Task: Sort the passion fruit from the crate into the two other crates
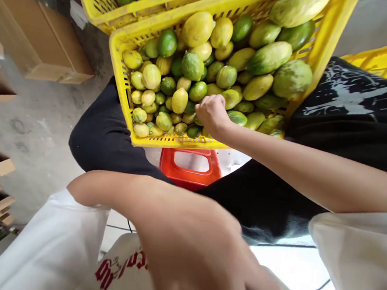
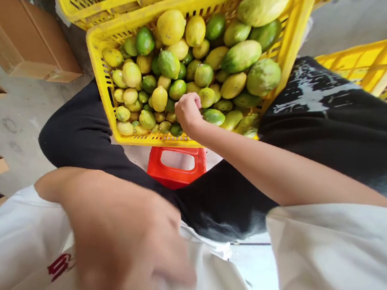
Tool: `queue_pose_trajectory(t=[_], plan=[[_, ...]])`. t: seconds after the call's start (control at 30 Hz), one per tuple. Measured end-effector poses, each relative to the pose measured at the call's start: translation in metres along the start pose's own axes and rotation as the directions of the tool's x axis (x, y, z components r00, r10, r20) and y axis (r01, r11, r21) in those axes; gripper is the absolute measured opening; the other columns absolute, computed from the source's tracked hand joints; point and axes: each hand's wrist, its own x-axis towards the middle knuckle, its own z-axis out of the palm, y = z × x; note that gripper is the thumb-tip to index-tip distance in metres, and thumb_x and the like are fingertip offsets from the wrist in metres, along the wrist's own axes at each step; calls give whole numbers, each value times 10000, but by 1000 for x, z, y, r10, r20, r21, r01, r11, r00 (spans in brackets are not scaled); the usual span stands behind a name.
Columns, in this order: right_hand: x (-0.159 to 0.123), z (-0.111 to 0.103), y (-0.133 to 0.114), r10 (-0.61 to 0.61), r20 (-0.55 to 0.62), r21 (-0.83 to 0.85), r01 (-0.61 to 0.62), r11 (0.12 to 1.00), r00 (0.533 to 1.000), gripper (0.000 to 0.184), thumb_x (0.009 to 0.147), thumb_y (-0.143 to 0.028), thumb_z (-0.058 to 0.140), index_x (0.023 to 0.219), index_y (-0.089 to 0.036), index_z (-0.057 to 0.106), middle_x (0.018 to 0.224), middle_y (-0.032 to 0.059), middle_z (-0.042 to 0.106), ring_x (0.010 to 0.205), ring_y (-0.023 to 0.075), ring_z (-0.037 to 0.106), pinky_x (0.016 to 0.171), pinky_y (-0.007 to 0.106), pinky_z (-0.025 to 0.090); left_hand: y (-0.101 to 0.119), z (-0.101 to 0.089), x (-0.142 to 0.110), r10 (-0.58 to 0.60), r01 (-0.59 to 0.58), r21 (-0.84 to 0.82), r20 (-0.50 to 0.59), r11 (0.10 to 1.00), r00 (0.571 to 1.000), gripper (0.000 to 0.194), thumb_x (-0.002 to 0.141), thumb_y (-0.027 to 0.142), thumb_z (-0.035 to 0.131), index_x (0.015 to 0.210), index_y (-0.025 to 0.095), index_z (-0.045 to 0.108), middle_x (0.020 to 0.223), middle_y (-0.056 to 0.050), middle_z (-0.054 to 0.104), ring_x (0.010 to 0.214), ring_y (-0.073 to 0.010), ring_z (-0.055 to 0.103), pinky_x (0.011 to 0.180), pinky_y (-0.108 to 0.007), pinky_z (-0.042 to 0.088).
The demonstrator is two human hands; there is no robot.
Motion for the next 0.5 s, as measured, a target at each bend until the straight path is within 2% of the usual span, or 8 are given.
queue_pose_trajectory(t=[0.03, 0.07, 0.1, 0.17, 0.2, 0.23, 0.37, 0.5], plan=[[-1, 0, 1, -32, -28, 1, 32, 999, 999, 437, 1119, -270, 329, 1320, -138, 694, 1168, 230, 686, 1191, 456, 628, 927, 610, 472, -9, -1, 5, 55, -55, -8, -14, 998, 998, 447, 1000, 369, 527, 1341, 521, 774, 1360, 65, 788, 1125, -188, 784, 906, -311, 657], [-2, 0, 2, -68, -47, -8, 68, 998, 997, 457, 1120, -286, 321, 1349, -134, 686, 1211, 241, 678, 1241, 468, 600, 943, 610, 469, -19, 1, 11, -92, 94, 30, -65, 995, 994, 476, 1017, 233, 495, 1349, 416, 783, 1346, 16, 791, 1165, -203, 770, 976, -331, 639], [-3, 0, 3, -104, -50, -21, 103, 994, 993, 471, 1121, -297, 318, 1377, -128, 675, 1246, 247, 671, 1277, 473, 577, 956, 601, 467, -31, 4, 18, -389, 403, 71, -154, 912, 908, 492, 1024, 147, 460, 1332, 340, 791, 1296, -38, 800, 1208, -252, 758, 1045, -399, 614], [-3, 0, 6, -155, -25, -45, 154, 987, 988, 477, 1125, -316, 331, 1420, -123, 653, 1295, 244, 660, 1305, 461, 559, 977, 571, 460, -59, 15, 27, -797, 844, 64, -296, 533, 526, 484, 1028, 84, 444, 1374, 192, 765, 1338, -152, 769, 1377, -360, 674, 1243, -564, 459], [-3, 0, 9, -172, -8, -57, 171, 984, 985, 470, 1128, -329, 347, 1433, -130, 644, 1312, 235, 656, 1304, 446, 561, 986, 551, 457, -74, 20, 29, -873, 929, 34, -331, 369, 359, 479, 1037, 90, 452, 1424, 147, 728, 1394, -193, 740, 1444, -396, 616, 1284, -622, 388], [-3, 0, 11, -183, 9, -74, 183, 980, 983, 459, 1132, -338, 363, 1441, -142, 640, 1331, 224, 652, 1299, 428, 566, 992, 530, 455, -88, 25, 28, -897, 957, 10, -345, 291, 276, 457, 1049, 125, 476, 1443, 134, 707, 1408, -216, 726, 1449, -420, 596, 1262, -658, 388], [-4, -7, 19, -168, 94, -158, 181, 971, 981, 418, 1129, -246, 374, 1405, -145, 672, 1452, 229, 601, 1266, 366, 613, 955, 441, 460, -132, 35, 9, -880, 944, 24, -355, 328, 314, 456, 1061, 291, 584, 1495, 163, 639, 1534, -246, 623, 1421, -420, 570, 1155, -583, 480], [-8, -19, 22, -162, 178, -142, 188, 972, 971, 424, 1088, -159, 428, 1445, -149, 656, 1494, 248, 591, 1288, 353, 648, 918, 402, 464, -149, 48, -2, -899, 943, 47, -293, 328, 327, 578, 1013, 396, 698, 1536, 175, 587, 1757, -276, 368, 1351, -427, 595, 1001, -497, 565]])
